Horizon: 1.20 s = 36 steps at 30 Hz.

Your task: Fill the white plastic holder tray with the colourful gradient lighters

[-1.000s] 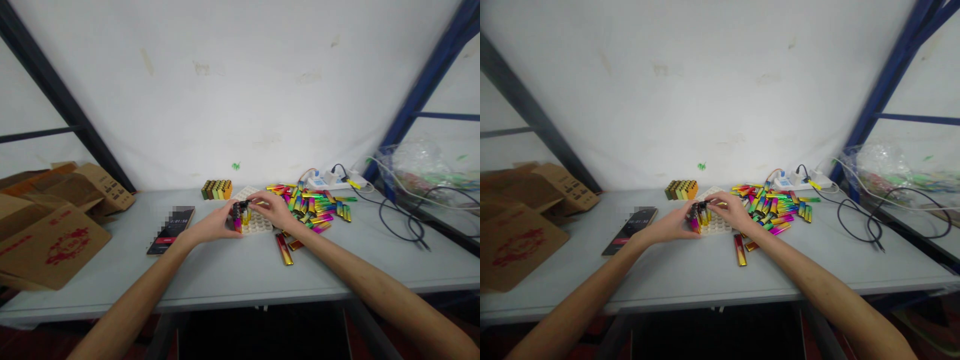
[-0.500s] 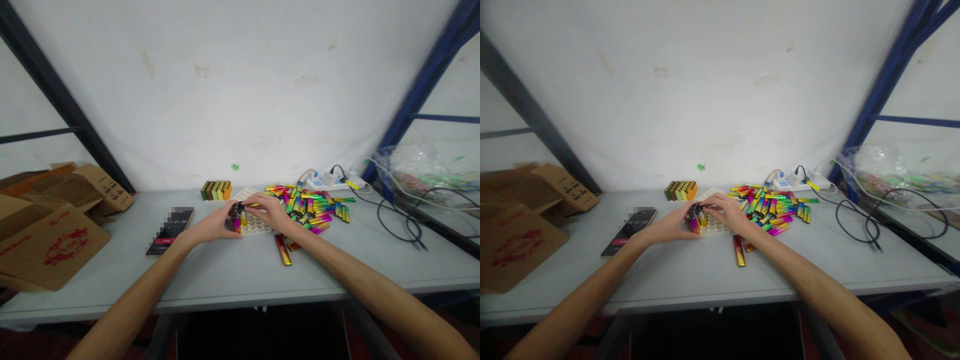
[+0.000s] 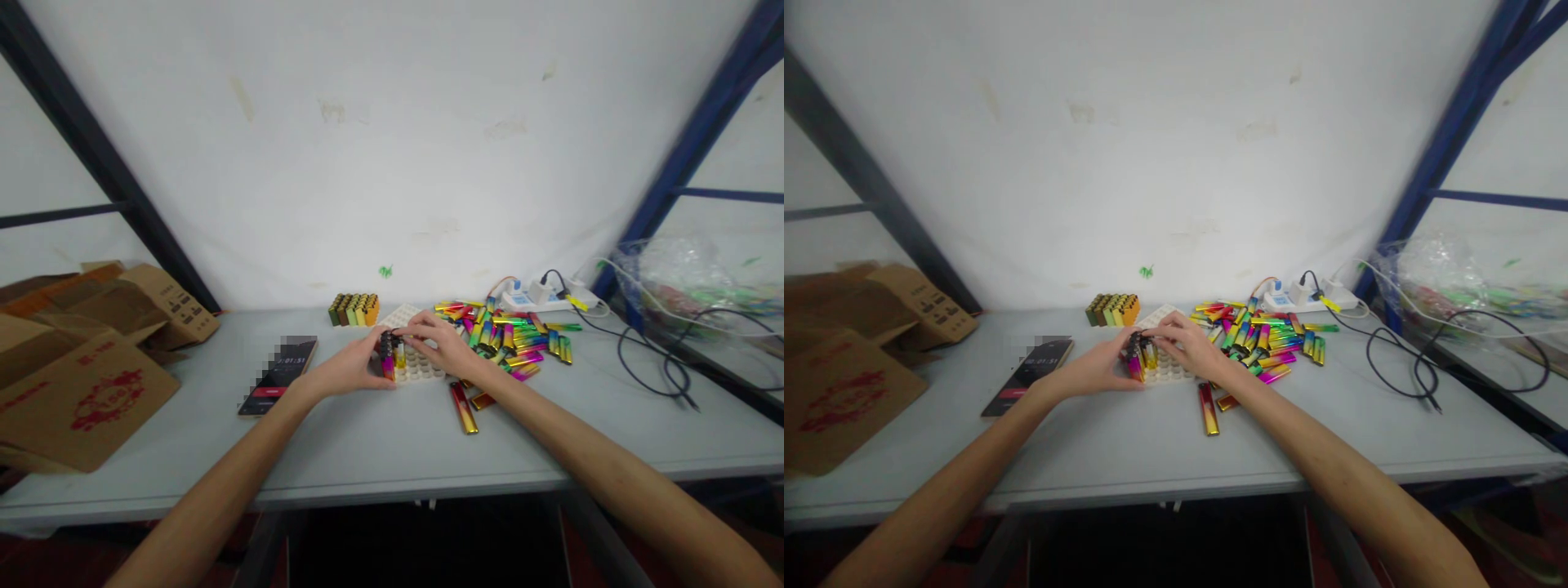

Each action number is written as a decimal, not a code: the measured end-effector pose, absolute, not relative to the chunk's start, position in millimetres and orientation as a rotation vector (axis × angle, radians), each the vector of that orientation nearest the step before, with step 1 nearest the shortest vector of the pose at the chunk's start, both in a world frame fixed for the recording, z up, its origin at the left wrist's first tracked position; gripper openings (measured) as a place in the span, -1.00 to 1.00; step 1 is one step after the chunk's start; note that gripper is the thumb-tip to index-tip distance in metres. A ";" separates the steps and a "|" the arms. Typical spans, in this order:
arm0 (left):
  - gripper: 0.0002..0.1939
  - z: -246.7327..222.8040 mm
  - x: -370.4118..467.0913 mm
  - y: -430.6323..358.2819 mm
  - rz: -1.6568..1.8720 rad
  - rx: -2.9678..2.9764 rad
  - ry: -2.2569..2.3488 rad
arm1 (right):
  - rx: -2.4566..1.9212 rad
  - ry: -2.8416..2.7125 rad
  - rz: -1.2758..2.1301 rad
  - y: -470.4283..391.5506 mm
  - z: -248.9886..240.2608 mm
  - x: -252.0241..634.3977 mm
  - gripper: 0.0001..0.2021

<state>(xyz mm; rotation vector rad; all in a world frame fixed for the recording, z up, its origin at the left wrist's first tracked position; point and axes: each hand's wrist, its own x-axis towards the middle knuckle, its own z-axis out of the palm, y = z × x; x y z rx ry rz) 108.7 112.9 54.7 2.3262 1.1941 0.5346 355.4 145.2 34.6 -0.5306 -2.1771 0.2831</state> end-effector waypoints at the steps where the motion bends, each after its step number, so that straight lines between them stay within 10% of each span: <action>1: -0.07 54.3 108.2 113.0 0.537 2.325 1.189 | -0.561 -2.161 0.322 145.1 34.3 357.0 -0.72; 36: -0.03 51.9 105.6 114.2 0.523 2.331 1.216 | -1.060 -2.573 -0.112 187.8 25.6 409.0 -0.78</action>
